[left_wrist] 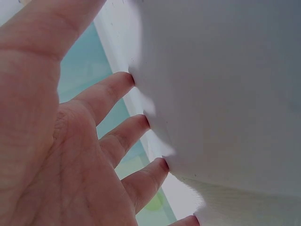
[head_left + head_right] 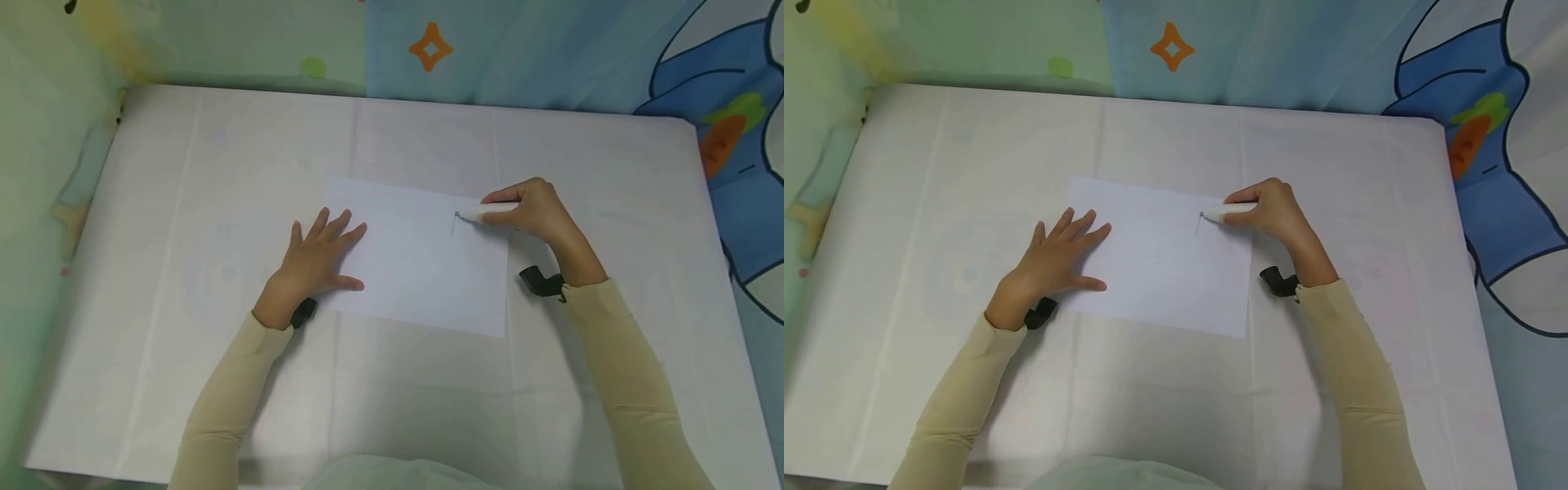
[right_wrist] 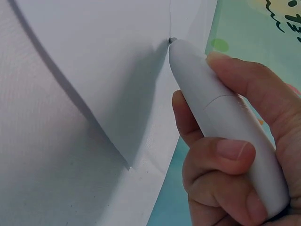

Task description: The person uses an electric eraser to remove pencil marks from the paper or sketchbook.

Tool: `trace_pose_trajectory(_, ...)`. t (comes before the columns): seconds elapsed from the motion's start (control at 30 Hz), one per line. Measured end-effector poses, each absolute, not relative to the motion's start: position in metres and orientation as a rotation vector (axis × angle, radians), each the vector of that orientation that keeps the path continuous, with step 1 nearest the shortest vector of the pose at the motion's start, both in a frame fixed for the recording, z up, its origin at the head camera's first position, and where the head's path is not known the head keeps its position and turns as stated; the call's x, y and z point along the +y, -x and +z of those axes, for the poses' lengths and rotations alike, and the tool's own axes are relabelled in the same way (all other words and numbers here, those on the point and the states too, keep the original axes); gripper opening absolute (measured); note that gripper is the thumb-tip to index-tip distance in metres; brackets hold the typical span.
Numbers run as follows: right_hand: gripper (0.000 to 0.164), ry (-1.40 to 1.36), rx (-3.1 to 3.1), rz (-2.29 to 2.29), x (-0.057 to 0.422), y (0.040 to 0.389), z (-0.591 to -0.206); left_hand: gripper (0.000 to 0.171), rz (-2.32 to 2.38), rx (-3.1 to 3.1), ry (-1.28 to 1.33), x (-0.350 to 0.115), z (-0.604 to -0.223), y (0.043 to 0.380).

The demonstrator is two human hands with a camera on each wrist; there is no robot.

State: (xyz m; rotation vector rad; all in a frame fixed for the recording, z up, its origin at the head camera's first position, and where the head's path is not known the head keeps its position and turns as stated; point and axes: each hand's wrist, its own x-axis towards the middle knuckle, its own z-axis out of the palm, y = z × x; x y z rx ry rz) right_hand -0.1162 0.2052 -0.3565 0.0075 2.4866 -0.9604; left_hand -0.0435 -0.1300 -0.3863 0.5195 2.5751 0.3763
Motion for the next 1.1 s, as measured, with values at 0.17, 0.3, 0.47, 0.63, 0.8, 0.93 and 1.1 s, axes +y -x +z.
trace_pose_trajectory(0.17,0.042,-0.006,2.482,-0.966,0.2053,0.1154,-0.3564,0.093,0.369,2.572,-0.517,-0.1296,-0.3867,0.0436)
trace_pose_trajectory(0.3,0.043,-0.013,2.481,-0.971,0.2061,0.1151,-0.3571,0.093,0.365,2.573,-0.514,-0.1291,-0.3872,0.0439)
trace_pose_trajectory(0.47,0.043,-0.001,2.483,-0.969,0.2061,0.1153,-0.3568,0.093,0.356,2.576,-0.516,-0.129,-0.3871,0.044)
trace_pose_trajectory(0.63,0.041,0.004,2.489,-0.961,0.2059,0.1152,-0.3566,0.093,0.355,2.577,-0.517,-0.1292,-0.3867,0.0439)
trace_pose_trajectory(0.8,0.042,-0.01,2.486,-0.971,0.2069,0.1147,-0.3577,0.094,0.359,2.575,-0.515,-0.1294,-0.388,0.0441)
trace_pose_trajectory(0.93,0.044,-0.011,2.485,-0.977,0.2072,0.1139,-0.3579,0.094,0.354,2.574,-0.512,-0.1299,-0.3893,0.0444)
trace_pose_trajectory(1.1,0.044,-0.019,2.487,-0.987,0.2072,0.113,-0.3581,0.093,0.351,2.58,-0.519,-0.1297,-0.3894,0.0442)
